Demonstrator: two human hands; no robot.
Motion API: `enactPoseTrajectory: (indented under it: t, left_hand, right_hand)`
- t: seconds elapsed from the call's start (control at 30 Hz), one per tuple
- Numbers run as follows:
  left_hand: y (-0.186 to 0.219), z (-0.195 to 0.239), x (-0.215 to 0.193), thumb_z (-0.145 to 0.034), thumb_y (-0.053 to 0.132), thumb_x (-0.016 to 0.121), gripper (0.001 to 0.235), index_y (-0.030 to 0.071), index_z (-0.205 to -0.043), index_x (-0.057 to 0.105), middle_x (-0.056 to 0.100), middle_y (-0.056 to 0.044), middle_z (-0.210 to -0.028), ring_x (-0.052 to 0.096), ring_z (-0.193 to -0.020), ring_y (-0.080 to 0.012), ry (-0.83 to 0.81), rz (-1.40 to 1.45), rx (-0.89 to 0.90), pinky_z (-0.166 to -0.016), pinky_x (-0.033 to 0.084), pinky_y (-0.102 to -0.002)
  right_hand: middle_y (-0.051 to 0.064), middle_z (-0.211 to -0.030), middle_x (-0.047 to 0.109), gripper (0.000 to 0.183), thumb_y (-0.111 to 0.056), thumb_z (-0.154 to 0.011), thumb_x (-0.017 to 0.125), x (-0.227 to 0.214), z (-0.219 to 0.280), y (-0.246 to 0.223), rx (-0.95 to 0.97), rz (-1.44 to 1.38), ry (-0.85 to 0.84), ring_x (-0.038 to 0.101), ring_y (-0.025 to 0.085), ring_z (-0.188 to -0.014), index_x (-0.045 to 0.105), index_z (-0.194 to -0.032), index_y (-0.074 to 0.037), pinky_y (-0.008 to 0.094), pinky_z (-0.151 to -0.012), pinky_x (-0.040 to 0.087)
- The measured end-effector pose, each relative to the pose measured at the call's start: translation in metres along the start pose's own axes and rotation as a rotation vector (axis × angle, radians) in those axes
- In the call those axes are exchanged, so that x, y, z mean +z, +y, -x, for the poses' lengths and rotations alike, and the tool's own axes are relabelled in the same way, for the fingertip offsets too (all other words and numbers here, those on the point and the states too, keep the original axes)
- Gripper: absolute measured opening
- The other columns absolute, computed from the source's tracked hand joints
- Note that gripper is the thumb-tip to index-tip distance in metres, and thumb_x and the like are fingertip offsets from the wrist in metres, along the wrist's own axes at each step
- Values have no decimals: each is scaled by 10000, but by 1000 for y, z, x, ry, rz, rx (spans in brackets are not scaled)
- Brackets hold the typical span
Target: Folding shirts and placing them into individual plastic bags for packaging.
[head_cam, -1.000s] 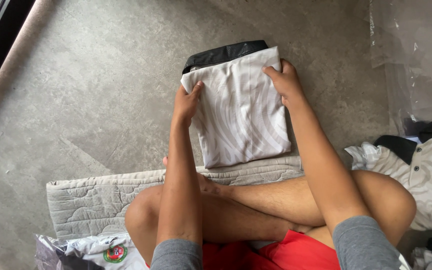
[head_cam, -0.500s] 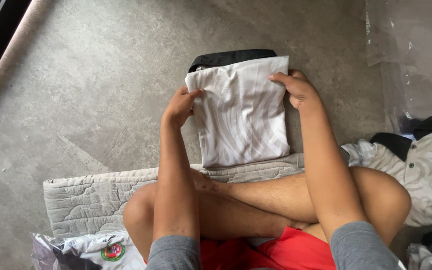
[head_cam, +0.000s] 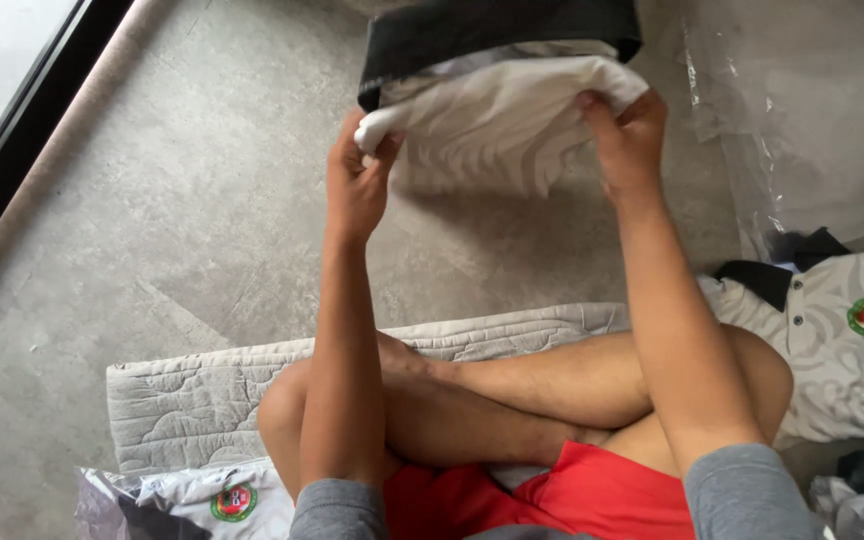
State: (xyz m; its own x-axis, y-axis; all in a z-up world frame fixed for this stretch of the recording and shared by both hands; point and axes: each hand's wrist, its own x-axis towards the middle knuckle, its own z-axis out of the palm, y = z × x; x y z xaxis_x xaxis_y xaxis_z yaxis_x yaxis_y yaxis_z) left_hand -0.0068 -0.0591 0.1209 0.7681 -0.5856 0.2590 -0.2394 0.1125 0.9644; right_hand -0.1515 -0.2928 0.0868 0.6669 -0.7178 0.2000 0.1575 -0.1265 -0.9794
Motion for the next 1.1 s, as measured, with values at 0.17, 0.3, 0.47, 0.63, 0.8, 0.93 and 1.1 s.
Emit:
enactPoseTrajectory:
  t: [0.17, 0.3, 0.47, 0.63, 0.8, 0.93, 1.1]
  left_hand:
    - [-39, 49, -30, -744, 36, 675, 272, -5, -1011, 638, 433, -229, -1298, 421, -1176, -424, -143, -292, -52, -1014, 367, -490]
    - [-126, 91, -55, -692, 15, 563, 556, 250, -1194, 606, 429, -155, -1356, 463, -1209, -340, -547, -943, -800, -974, 440, -449]
    - [-187, 102, -36, -792, 305, 570, 444, 121, -1197, 554, 593, -207, -1115, 574, -1069, -337, -309, -843, -826, -899, 477, -430]
    - [-163, 119, 2, -834, 503, 549, 519, 42, -1071, 525, 616, -207, -980, 617, -971, -349, -273, -842, -701, -768, 514, -459]
    - [-109, 118, 9, -876, 336, 515, 446, -60, -1082, 530, 592, -278, -1033, 568, -1031, -422, -345, -834, -694, -835, 478, -523]
    - [-149, 119, 8, -867, 331, 509, 440, -51, -1082, 553, 603, -265, -1038, 574, -1034, -407, -339, -809, -718, -833, 480, -514]
    - [-126, 114, 13, -884, 478, 442, 521, 6, -1101, 489, 564, -211, -1075, 588, -1013, -384, -193, -900, -746, -823, 480, -524]
  right_hand:
    - [145, -1013, 573, 288, 30, -759, 632, -36, 43, 14, -31, 505, -260, 436, 264, -1002, 573, -1040, 12, 372, -890, 327]
    - [177, -1402, 411, 376, 21, -778, 564, -36, 90, -17, 379, 1154, -864, 294, 326, -1353, 596, -1149, -33, 486, -1138, 87]
    - [172, -1273, 506, 439, -185, -837, 544, -41, 104, 19, 509, 1030, -632, 453, 345, -1208, 510, -1271, -128, 477, -1006, 362]
    - [226, -1198, 542, 487, -329, -857, 556, -26, 133, 33, 419, 1058, -522, 508, 364, -1150, 510, -1257, -54, 461, -952, 427]
    - [195, -1419, 304, 703, -319, -805, 609, -26, 143, 39, 530, 1158, -709, 426, 340, -1247, 311, -1407, -109, 500, -966, 416]
    - [215, -1305, 427, 662, -390, -780, 639, -28, 141, 46, 578, 1014, -581, 461, 357, -1211, 427, -1318, -68, 491, -956, 425]
    - [221, -1308, 401, 657, -466, -805, 607, -30, 134, 62, 693, 835, -347, 430, 345, -1231, 416, -1299, -77, 483, -964, 402]
